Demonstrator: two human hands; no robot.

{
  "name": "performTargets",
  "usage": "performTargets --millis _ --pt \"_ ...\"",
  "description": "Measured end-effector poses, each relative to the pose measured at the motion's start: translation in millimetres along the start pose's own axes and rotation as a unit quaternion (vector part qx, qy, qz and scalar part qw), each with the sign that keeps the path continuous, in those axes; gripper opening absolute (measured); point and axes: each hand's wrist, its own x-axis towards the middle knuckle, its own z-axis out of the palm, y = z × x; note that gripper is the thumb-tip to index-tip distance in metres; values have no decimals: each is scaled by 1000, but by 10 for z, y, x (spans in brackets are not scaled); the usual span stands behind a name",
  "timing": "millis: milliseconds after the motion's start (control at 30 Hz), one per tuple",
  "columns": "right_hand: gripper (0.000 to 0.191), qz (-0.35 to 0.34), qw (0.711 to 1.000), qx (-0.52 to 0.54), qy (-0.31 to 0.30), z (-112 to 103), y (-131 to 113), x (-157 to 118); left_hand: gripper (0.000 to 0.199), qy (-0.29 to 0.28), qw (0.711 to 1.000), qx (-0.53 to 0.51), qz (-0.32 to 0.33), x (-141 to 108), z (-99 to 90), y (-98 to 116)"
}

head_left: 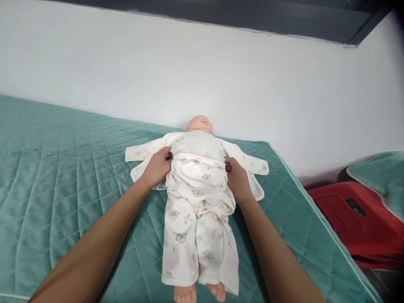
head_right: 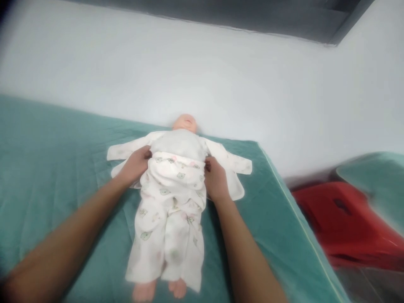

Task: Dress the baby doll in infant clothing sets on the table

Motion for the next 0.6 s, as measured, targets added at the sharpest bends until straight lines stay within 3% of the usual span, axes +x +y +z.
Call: performTargets --millis 100,200,333,467,600 --pt "17 10 1000 8 6 11 40 8 4 20 999 -38 -13 6 7 -20" --pt "16 15 1000 4 14 13 58 12 17 61 996 -56 -19 11 -3 -32" --pt "17 24 1000 -8 17 19 66 16 13 116 992 -40 12 -20 -20 17" --pt "22 39 998 40 9 45 96 24 9 136 978 17 159 -74 -21 91" --pt "26 88 988 123 10 57 95 30 11 105 944 114 290 -87 -38 95"
